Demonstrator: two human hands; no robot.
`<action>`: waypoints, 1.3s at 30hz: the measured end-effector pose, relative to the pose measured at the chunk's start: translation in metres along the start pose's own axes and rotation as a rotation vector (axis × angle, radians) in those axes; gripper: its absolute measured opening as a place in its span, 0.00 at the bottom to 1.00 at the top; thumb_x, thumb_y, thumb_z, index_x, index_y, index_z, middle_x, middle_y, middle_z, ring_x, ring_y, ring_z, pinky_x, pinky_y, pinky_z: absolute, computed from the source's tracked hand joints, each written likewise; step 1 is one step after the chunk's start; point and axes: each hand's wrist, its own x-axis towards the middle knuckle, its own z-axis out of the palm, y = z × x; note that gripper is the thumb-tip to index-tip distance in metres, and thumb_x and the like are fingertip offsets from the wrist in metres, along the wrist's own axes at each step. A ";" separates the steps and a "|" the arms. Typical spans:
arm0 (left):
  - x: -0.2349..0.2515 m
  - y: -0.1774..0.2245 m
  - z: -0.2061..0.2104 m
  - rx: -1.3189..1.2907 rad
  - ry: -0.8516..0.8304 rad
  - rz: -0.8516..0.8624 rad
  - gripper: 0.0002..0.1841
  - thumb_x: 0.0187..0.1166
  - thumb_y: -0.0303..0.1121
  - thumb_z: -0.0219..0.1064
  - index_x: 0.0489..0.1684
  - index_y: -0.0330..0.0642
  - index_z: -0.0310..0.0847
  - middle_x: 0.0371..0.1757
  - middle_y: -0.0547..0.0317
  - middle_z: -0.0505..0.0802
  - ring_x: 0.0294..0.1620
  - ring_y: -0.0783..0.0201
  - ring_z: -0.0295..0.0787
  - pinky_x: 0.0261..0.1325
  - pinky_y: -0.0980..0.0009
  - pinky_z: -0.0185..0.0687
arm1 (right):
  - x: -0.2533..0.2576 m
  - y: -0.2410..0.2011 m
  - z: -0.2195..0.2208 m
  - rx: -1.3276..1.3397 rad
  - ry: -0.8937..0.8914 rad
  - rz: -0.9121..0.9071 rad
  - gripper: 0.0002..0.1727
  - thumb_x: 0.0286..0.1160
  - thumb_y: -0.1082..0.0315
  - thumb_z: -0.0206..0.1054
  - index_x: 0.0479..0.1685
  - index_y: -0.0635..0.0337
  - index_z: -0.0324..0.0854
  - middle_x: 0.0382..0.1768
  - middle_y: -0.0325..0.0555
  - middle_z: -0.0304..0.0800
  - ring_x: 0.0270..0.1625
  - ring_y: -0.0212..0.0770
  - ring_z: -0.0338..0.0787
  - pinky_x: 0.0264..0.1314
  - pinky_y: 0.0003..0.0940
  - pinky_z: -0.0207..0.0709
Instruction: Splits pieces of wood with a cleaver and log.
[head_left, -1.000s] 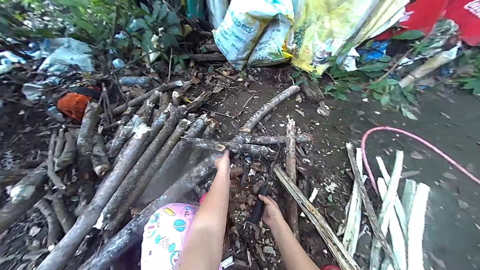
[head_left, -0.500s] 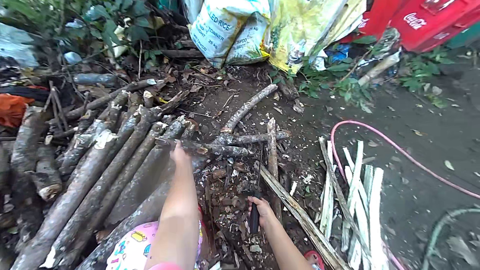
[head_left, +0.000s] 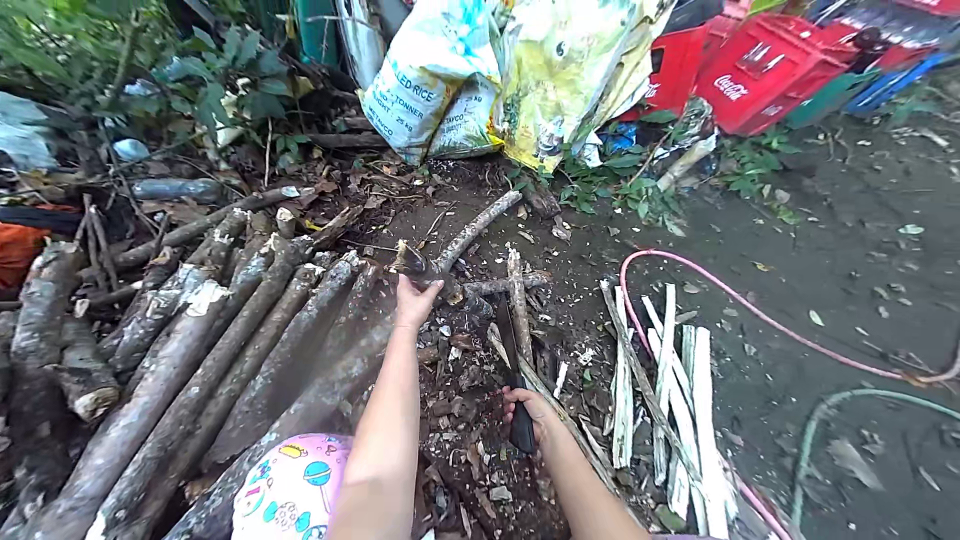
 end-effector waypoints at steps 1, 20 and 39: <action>-0.002 0.003 0.003 0.011 -0.013 0.014 0.39 0.65 0.14 0.77 0.80 0.23 0.62 0.69 0.35 0.85 0.69 0.55 0.86 0.76 0.60 0.80 | -0.007 0.002 -0.002 -0.050 0.006 -0.033 0.11 0.75 0.85 0.55 0.49 0.62 0.70 0.19 0.42 0.73 0.13 0.33 0.73 0.14 0.27 0.75; -0.036 0.078 0.068 0.663 -0.675 0.012 0.56 0.75 0.24 0.70 0.95 0.31 0.21 0.96 0.33 0.45 0.96 0.44 0.48 0.96 0.54 0.45 | -0.078 0.034 -0.014 -0.273 -0.125 -0.319 0.25 0.59 0.90 0.60 0.59 0.66 0.68 0.26 0.43 0.77 0.19 0.35 0.78 0.20 0.29 0.78; -0.064 0.056 0.096 0.700 -1.359 0.384 0.26 0.64 0.09 0.69 0.65 0.31 0.86 0.80 0.40 0.82 0.86 0.44 0.71 0.91 0.50 0.57 | -0.085 0.002 -0.001 -0.161 -0.025 -0.305 0.17 0.69 0.86 0.59 0.56 0.66 0.70 0.22 0.44 0.77 0.17 0.36 0.78 0.20 0.30 0.79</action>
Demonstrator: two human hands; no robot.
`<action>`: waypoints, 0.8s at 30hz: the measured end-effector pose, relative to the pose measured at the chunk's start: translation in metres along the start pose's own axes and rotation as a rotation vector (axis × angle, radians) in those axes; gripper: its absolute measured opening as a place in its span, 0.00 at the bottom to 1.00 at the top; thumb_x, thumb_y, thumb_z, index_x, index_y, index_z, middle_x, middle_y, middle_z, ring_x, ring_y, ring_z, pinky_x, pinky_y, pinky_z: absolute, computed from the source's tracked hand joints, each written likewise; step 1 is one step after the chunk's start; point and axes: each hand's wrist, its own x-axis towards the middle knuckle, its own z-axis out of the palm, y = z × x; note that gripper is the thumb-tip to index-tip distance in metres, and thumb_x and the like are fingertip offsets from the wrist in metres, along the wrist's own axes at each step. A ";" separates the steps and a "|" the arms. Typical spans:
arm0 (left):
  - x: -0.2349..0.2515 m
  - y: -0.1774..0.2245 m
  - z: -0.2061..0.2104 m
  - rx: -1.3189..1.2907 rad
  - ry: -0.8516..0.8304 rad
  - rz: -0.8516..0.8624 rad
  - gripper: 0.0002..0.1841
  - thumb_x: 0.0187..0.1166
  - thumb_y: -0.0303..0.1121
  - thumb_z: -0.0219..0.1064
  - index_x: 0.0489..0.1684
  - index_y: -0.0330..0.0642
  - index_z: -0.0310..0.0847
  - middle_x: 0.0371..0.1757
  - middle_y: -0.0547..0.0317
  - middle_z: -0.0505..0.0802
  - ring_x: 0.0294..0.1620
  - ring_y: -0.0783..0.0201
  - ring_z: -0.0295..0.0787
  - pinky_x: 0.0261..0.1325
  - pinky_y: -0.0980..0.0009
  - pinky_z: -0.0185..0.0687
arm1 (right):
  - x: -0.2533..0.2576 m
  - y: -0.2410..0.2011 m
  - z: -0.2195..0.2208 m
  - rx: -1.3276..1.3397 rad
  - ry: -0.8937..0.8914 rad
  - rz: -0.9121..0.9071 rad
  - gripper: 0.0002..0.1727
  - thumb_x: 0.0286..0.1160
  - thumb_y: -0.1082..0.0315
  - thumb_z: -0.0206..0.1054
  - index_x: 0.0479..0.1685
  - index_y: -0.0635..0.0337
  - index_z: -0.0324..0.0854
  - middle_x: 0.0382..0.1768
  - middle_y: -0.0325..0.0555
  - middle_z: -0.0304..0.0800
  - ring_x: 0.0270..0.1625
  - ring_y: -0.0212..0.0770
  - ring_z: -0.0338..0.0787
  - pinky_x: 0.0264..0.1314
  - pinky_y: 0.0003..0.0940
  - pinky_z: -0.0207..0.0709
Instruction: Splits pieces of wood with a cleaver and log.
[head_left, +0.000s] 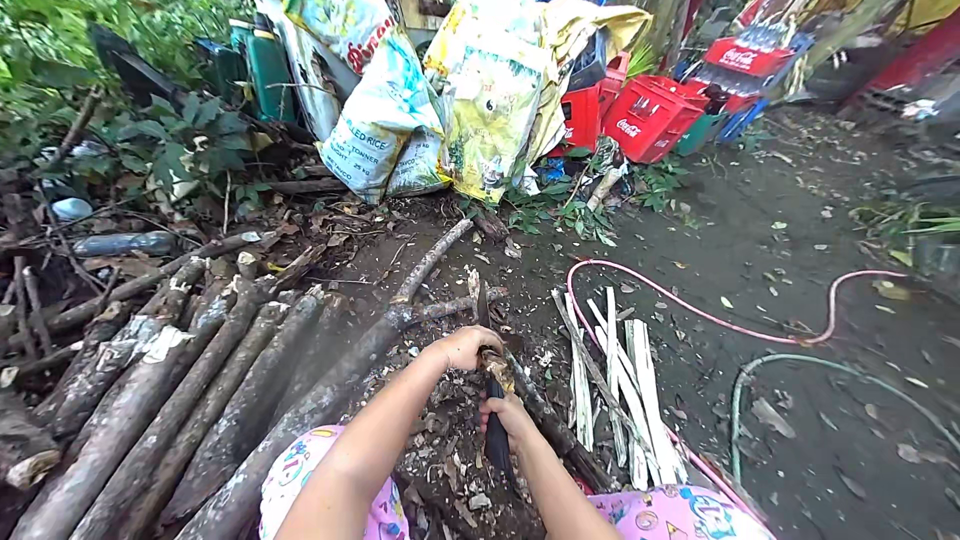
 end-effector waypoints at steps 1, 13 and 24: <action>-0.002 -0.001 0.000 -0.003 -0.022 0.004 0.23 0.65 0.10 0.69 0.62 0.30 0.88 0.78 0.40 0.83 0.85 0.43 0.72 0.91 0.51 0.57 | -0.001 -0.003 0.002 0.012 0.008 0.002 0.16 0.71 0.86 0.59 0.57 0.66 0.70 0.22 0.44 0.77 0.17 0.36 0.79 0.21 0.30 0.79; -0.006 -0.015 -0.026 -0.235 0.608 -0.290 0.23 0.83 0.28 0.68 0.73 0.23 0.76 0.74 0.29 0.83 0.77 0.42 0.80 0.85 0.54 0.69 | -0.007 -0.007 -0.013 -0.057 -0.107 -0.258 0.29 0.55 0.88 0.62 0.64 0.69 0.70 0.35 0.47 0.85 0.25 0.38 0.86 0.26 0.33 0.85; -0.002 -0.027 -0.051 -0.303 0.767 -0.474 0.24 0.86 0.28 0.66 0.77 0.25 0.72 0.74 0.29 0.83 0.77 0.41 0.80 0.84 0.49 0.69 | -0.077 -0.060 0.000 -0.370 0.008 -0.646 0.36 0.48 0.69 0.78 0.65 0.66 0.72 0.25 0.33 0.81 0.21 0.28 0.82 0.25 0.24 0.82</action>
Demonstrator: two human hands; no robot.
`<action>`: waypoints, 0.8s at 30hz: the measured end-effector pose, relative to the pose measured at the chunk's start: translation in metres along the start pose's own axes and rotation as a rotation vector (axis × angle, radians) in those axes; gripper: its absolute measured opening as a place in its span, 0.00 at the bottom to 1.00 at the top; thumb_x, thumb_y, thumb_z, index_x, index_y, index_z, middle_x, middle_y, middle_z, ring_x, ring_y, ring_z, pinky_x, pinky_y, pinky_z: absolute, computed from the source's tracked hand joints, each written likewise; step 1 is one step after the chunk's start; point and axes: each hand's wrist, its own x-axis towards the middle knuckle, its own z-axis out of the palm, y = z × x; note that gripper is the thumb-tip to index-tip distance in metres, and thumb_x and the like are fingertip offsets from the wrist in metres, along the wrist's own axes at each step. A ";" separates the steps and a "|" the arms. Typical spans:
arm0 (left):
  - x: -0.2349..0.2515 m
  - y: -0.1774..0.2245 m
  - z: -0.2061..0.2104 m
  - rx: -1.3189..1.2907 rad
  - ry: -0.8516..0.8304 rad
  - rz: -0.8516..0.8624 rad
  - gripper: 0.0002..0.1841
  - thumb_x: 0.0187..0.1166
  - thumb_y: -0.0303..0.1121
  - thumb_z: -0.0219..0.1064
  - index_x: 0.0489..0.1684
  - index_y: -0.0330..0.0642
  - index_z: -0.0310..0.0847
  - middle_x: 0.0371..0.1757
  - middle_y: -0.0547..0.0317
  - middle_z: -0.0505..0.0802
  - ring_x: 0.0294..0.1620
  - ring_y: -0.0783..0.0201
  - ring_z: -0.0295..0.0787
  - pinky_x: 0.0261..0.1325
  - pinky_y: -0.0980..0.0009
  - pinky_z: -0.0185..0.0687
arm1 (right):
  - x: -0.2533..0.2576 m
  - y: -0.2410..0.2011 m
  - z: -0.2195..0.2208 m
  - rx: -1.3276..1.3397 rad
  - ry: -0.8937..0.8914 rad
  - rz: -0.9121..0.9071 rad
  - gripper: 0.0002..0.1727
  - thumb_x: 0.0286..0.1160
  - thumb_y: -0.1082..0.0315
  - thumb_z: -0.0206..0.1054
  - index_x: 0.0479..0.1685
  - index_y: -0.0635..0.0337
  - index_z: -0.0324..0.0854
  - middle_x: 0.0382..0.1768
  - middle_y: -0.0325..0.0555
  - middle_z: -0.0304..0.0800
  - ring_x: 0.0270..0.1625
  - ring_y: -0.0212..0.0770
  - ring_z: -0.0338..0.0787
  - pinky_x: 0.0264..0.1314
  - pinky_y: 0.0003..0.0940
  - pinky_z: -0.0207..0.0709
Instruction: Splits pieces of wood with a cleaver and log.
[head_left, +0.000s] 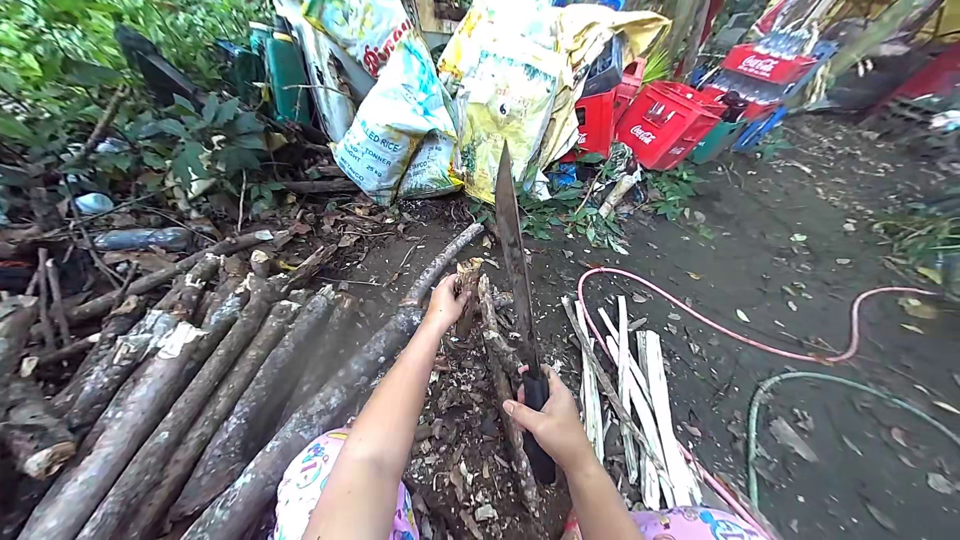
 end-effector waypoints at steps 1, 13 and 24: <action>0.000 0.000 0.000 -0.002 0.001 0.006 0.23 0.86 0.28 0.66 0.76 0.25 0.73 0.73 0.30 0.83 0.77 0.41 0.81 0.84 0.49 0.70 | -0.002 -0.006 0.001 -0.011 0.003 -0.023 0.35 0.48 0.68 0.78 0.64 0.65 0.72 0.25 0.31 0.80 0.20 0.26 0.82 0.25 0.23 0.82; 0.005 -0.007 -0.003 0.000 -0.011 0.032 0.21 0.86 0.28 0.66 0.73 0.24 0.75 0.70 0.30 0.85 0.73 0.41 0.84 0.81 0.49 0.72 | 0.018 -0.021 0.000 0.018 -0.242 0.282 0.17 0.70 0.78 0.69 0.55 0.65 0.70 0.22 0.40 0.77 0.15 0.32 0.79 0.22 0.27 0.81; 0.010 -0.006 0.001 0.010 -0.013 0.021 0.21 0.86 0.28 0.66 0.73 0.25 0.75 0.70 0.30 0.86 0.74 0.40 0.83 0.82 0.47 0.71 | 0.001 -0.052 -0.002 -0.001 -0.058 -0.047 0.24 0.57 0.73 0.70 0.57 0.65 0.72 0.23 0.30 0.80 0.17 0.25 0.81 0.23 0.22 0.82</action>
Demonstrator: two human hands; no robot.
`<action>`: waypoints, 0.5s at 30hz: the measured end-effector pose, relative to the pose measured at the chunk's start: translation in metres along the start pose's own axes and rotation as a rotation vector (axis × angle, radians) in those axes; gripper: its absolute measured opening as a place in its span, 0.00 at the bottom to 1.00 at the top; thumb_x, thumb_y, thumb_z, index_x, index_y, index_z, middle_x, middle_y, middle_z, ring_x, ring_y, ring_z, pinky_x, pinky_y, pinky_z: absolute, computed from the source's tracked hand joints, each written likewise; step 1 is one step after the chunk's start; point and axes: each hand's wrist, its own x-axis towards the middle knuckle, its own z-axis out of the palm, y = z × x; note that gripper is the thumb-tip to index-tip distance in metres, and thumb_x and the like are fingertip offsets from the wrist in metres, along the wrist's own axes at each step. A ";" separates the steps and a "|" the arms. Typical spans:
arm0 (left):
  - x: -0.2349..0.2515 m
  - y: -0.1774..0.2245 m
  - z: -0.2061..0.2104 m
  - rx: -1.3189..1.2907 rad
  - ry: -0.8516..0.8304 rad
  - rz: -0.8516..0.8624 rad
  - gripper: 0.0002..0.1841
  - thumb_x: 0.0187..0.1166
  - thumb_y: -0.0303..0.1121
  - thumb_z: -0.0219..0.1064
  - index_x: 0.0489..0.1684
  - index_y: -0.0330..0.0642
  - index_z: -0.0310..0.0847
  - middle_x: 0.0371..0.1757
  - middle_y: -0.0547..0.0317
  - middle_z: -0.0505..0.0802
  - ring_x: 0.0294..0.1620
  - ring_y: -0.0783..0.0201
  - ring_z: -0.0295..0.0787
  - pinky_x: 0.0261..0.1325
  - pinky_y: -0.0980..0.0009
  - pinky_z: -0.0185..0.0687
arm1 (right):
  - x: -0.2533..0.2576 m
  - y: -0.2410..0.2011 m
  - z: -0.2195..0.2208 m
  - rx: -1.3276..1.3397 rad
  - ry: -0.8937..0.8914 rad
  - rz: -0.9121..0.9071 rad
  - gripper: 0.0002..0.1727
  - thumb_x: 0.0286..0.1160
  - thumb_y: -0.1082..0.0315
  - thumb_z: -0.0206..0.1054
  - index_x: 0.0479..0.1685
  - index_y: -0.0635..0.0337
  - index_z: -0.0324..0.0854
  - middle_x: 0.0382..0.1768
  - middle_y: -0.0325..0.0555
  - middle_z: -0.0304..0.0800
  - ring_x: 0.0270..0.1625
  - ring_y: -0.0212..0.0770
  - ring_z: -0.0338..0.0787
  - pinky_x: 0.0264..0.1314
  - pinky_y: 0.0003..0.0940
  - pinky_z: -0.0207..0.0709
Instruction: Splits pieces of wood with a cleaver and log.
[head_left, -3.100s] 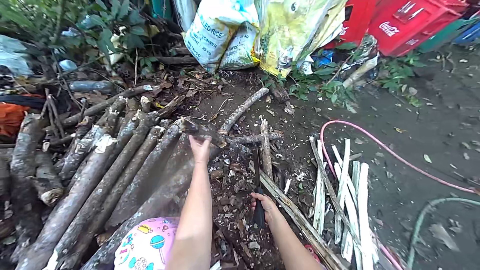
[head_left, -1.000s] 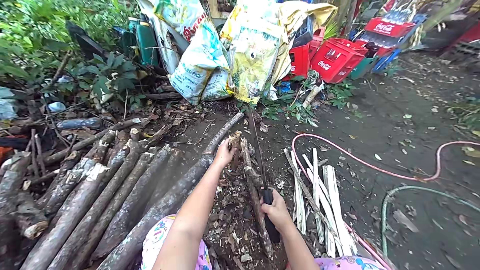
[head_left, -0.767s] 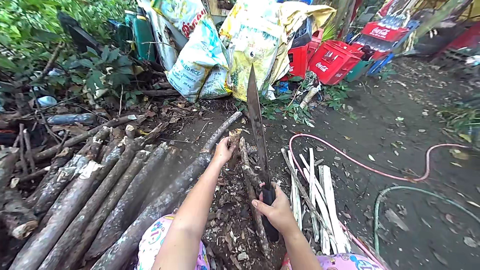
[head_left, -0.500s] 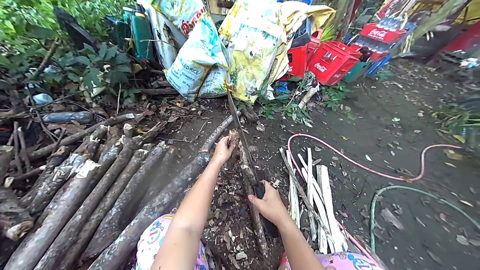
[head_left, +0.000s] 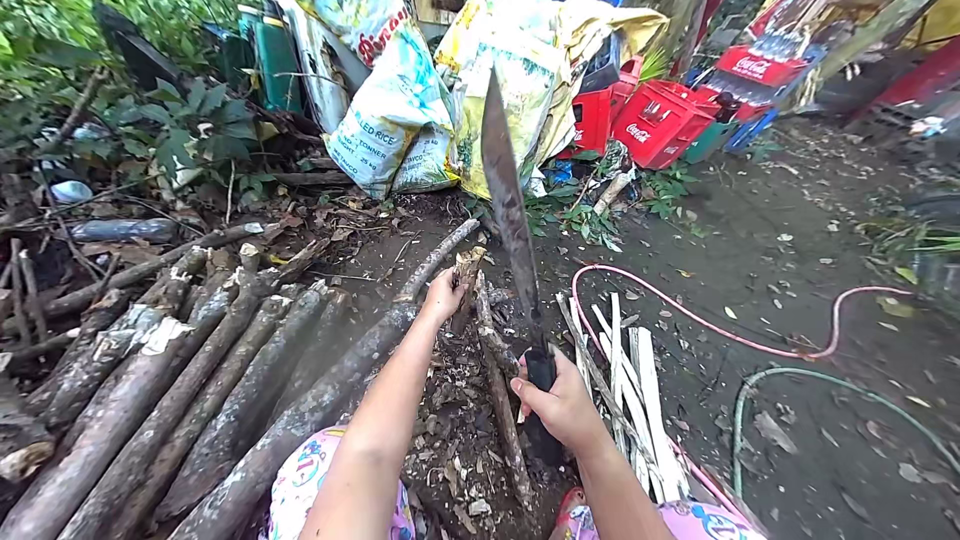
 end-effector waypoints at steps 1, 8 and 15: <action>0.001 -0.001 0.000 -0.004 0.007 0.002 0.21 0.86 0.27 0.66 0.73 0.25 0.76 0.70 0.30 0.86 0.74 0.40 0.83 0.82 0.47 0.71 | 0.001 -0.001 0.002 -0.032 0.028 -0.033 0.24 0.58 0.72 0.70 0.58 0.66 0.73 0.24 0.30 0.81 0.18 0.25 0.82 0.24 0.22 0.82; 0.003 -0.004 0.000 -0.025 0.002 -0.013 0.21 0.86 0.28 0.66 0.73 0.26 0.75 0.67 0.31 0.88 0.71 0.41 0.86 0.80 0.46 0.74 | 0.035 0.022 0.010 -0.268 -0.182 0.359 0.27 0.73 0.74 0.71 0.71 0.66 0.67 0.32 0.46 0.80 0.21 0.35 0.81 0.29 0.31 0.82; -0.027 0.007 -0.021 -0.187 0.078 -0.208 0.38 0.88 0.37 0.65 0.92 0.32 0.49 0.83 0.28 0.72 0.81 0.36 0.74 0.81 0.42 0.70 | 0.049 0.005 0.035 -0.090 -0.074 0.313 0.25 0.79 0.68 0.72 0.68 0.68 0.67 0.30 0.46 0.80 0.19 0.34 0.81 0.27 0.28 0.82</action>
